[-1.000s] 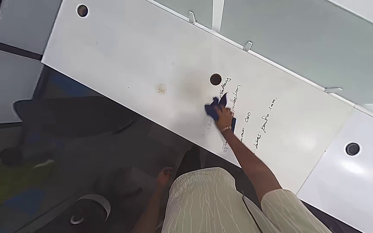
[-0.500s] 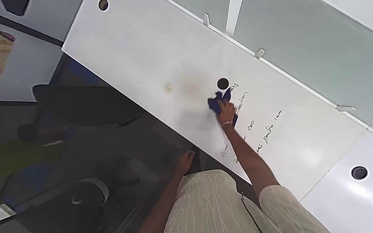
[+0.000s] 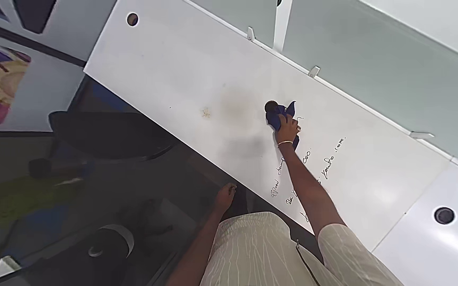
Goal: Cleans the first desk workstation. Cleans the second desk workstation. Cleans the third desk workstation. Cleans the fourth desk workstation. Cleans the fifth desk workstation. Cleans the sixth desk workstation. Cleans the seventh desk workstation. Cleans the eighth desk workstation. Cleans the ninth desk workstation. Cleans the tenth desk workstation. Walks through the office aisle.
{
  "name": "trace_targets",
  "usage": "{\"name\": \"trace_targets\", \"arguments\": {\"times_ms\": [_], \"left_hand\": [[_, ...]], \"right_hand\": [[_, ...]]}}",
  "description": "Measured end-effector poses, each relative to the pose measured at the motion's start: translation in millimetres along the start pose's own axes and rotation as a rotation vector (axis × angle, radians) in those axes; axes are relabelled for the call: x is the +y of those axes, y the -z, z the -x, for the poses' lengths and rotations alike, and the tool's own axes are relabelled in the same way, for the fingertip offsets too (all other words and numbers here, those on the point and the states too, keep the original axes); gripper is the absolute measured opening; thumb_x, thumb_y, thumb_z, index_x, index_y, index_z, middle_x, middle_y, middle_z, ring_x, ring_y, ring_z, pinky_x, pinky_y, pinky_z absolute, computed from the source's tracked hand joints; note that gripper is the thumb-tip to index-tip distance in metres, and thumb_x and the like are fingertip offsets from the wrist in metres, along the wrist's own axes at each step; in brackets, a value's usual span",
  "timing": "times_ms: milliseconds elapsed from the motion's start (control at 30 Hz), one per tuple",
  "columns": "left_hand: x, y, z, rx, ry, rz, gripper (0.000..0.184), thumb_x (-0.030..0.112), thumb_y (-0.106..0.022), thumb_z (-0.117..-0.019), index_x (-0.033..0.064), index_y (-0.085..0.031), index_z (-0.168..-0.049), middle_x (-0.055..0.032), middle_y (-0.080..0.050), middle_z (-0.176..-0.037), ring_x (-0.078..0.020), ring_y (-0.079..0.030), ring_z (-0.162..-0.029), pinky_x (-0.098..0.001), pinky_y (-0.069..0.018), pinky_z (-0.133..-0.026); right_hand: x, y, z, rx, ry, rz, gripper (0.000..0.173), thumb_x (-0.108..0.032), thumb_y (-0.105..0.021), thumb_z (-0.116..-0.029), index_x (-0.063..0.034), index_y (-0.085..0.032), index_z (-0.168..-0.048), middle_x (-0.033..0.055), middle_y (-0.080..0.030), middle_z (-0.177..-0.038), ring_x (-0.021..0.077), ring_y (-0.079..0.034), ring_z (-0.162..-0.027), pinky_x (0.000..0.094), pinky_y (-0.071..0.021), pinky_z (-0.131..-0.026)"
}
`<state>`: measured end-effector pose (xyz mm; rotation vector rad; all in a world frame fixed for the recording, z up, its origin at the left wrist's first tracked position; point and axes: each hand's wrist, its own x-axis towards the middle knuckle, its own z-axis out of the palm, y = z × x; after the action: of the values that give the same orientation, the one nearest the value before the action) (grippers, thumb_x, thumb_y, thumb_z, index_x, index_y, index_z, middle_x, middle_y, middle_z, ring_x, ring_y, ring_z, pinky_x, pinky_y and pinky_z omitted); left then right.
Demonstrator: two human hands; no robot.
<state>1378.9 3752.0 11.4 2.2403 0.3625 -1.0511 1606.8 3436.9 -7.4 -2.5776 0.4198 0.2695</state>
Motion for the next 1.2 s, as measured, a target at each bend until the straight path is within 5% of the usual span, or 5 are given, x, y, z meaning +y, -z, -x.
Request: {"name": "trace_targets", "arguments": {"times_ms": [267, 500, 800, 1067, 1200], "left_hand": [[23.5, 4.9, -2.6, -0.033, -0.069, -0.041, 0.029, 0.023, -0.050, -0.1064, 0.0068, -0.066, -0.125, -0.0130, -0.071, -0.108, -0.0235, -0.069, -0.093, -0.0454, -0.0563, -0.090], [27.2, 2.8, -3.3, 0.007, -0.061, -0.071, 0.028, 0.021, -0.049, -0.1059, 0.0067, -0.066, -0.124, -0.0120, -0.071, -0.110, -0.0221, -0.070, -0.098, -0.0441, -0.0562, -0.092], [12.1, 0.1, -0.7, -0.086, -0.093, -0.140, 0.029, 0.019, -0.049, -0.1056, 0.0053, -0.065, -0.126, -0.0133, -0.071, -0.110, -0.0241, -0.070, -0.096, -0.0460, -0.0565, -0.091], [-17.7, 8.3, 7.3, -0.164, -0.097, -0.263, 0.031, 0.018, -0.047, -0.1065, 0.0050, -0.062, -0.130, -0.0153, -0.070, -0.114, -0.0264, -0.069, -0.102, -0.0467, -0.0538, -0.095], [-53.6, 7.2, 18.4, -0.181, -0.085, -0.271, 0.033, 0.020, -0.047, -0.1066, 0.0048, -0.062, -0.131, -0.0169, -0.069, -0.117, -0.0287, -0.069, -0.105, -0.0493, -0.0534, -0.096]], "right_hand": [[42.9, -26.6, 155.2, -0.385, 0.417, 0.035, 0.056, -0.001, -0.056, -0.0928, -0.0330, -0.063, -0.138, 0.0122, -0.058, -0.147, 0.0439, -0.053, -0.132, 0.0707, -0.0368, -0.105], [62.4, 32.0, -6.5, 0.033, -0.017, 0.029, 0.063, -0.011, -0.072, -0.0878, -0.0257, -0.054, -0.147, 0.0152, -0.045, -0.155, 0.0498, -0.046, -0.134, 0.0746, -0.0419, -0.095], [83.3, -28.1, 262.3, -0.401, 0.282, 0.041, 0.055, 0.000, -0.058, -0.0922, -0.0339, -0.066, -0.135, 0.0085, -0.059, -0.146, 0.0419, -0.054, -0.131, 0.0673, -0.0404, -0.104], [77.4, -5.9, 119.6, 0.101, -0.271, 0.005, 0.057, -0.014, -0.071, -0.0880, -0.0286, -0.059, -0.142, 0.0141, -0.050, -0.152, 0.0469, -0.049, -0.133, 0.0712, -0.0416, -0.098], [43.4, -39.0, 211.7, -0.025, -0.251, -0.023, 0.057, -0.011, -0.064, -0.0894, -0.0285, -0.059, -0.143, 0.0169, -0.050, -0.152, 0.0473, -0.049, -0.133, 0.0701, -0.0411, -0.101]]}}
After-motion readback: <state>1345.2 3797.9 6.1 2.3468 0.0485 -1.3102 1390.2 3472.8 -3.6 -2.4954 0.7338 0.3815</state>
